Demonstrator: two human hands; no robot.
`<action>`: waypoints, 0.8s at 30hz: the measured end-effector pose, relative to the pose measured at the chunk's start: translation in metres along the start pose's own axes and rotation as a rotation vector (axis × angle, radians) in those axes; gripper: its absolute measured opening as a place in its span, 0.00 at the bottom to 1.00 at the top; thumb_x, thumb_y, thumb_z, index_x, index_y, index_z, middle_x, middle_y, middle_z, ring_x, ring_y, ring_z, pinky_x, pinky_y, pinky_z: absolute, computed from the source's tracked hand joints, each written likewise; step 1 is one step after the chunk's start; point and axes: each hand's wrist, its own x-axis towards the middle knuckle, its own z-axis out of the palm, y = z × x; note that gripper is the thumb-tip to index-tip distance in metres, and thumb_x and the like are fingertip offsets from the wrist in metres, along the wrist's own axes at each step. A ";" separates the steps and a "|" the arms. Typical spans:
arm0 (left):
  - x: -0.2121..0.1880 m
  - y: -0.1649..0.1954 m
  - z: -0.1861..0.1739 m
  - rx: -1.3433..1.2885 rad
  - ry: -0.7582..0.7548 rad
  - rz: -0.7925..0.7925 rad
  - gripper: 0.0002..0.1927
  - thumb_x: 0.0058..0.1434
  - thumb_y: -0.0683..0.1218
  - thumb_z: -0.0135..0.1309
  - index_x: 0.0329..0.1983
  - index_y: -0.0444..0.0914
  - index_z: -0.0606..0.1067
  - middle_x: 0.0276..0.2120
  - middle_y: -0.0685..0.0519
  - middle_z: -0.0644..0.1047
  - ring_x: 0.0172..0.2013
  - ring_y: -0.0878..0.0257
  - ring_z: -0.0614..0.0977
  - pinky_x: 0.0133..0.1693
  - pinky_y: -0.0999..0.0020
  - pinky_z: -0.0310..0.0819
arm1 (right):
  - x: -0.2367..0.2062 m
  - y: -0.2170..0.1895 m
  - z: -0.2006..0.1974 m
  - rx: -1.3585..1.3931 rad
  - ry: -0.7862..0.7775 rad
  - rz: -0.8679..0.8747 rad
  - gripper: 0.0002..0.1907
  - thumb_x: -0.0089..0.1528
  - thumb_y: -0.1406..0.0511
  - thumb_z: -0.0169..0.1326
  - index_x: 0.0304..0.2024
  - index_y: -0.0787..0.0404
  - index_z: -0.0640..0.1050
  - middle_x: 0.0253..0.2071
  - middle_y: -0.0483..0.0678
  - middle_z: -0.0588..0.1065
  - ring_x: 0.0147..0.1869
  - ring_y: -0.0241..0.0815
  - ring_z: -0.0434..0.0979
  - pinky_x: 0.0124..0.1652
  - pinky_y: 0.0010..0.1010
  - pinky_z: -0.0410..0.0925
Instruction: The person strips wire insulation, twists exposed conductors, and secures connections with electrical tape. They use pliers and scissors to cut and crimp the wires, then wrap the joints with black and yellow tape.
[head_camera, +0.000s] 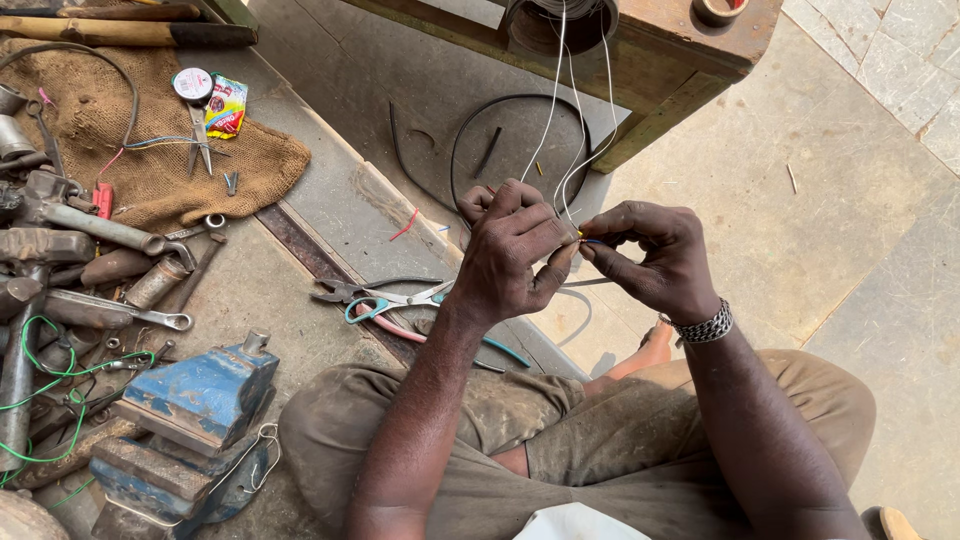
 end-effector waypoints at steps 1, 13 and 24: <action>0.000 0.000 0.000 -0.009 0.007 -0.005 0.04 0.61 0.46 0.60 0.34 0.42 0.79 0.33 0.57 0.78 0.47 0.60 0.74 0.52 0.52 0.52 | 0.000 -0.001 0.001 -0.002 0.004 -0.057 0.08 0.60 0.70 0.66 0.42 0.62 0.83 0.36 0.47 0.82 0.38 0.33 0.82 0.37 0.25 0.75; 0.004 0.010 -0.006 0.034 -0.021 0.042 0.04 0.63 0.47 0.61 0.34 0.44 0.79 0.34 0.61 0.78 0.49 0.61 0.73 0.52 0.52 0.53 | -0.004 0.000 -0.016 0.475 -0.117 0.158 0.07 0.64 0.69 0.63 0.42 0.68 0.83 0.40 0.52 0.82 0.44 0.39 0.84 0.44 0.29 0.78; 0.004 0.011 -0.009 0.050 -0.059 0.043 0.05 0.64 0.49 0.62 0.34 0.46 0.78 0.35 0.64 0.79 0.49 0.63 0.74 0.52 0.52 0.52 | -0.003 0.011 -0.024 0.497 -0.202 0.251 0.07 0.62 0.71 0.62 0.42 0.69 0.82 0.40 0.52 0.82 0.45 0.39 0.85 0.46 0.30 0.80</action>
